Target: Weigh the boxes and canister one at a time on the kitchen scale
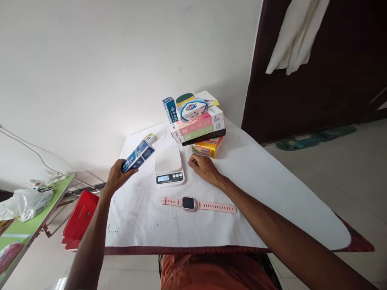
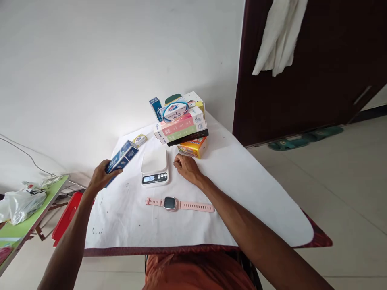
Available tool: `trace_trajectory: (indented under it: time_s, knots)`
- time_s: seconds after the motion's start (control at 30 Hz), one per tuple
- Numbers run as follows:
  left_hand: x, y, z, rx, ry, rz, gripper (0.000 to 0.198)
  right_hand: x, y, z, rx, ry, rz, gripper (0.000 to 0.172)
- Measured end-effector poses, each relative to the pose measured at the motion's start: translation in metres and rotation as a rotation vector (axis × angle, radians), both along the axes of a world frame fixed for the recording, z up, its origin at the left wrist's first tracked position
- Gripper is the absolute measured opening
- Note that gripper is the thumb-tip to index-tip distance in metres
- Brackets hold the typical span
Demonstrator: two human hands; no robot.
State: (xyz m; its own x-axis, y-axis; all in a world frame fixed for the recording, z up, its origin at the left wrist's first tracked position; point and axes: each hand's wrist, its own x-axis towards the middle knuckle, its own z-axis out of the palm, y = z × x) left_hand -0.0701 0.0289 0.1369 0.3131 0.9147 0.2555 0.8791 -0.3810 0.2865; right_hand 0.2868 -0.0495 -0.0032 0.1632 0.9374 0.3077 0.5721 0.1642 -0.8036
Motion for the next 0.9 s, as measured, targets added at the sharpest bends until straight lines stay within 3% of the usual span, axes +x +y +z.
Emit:
trace_trajectory:
  time_s: [0.17, 0.3, 0.63, 0.8, 0.9]
  knots:
    - [0.047, 0.003, 0.004, -0.088, 0.062, -0.327, 0.053, 0.002, 0.001, 0.000, 0.028, 0.044, 0.003, 0.018]
    - [0.078, 0.020, -0.003, -0.113, 0.152, -0.434, 0.053, 0.004, 0.001, 0.000, 0.018, 0.089, 0.010, 0.031]
    - [0.108, 0.044, -0.025, -0.159, 0.316, -0.478, 0.049, 0.004, -0.003, 0.001, -0.009, 0.102, 0.022, 0.052]
    - [0.102, 0.040, -0.023, -0.206, 0.273, -0.431, 0.062, 0.003, -0.004, 0.004, -0.026, 0.088, 0.022, 0.050]
    - [0.087, 0.031, -0.026, -0.125, 0.091, -0.409, 0.076, 0.003, -0.003, 0.004, -0.048, 0.093, 0.015, 0.048]
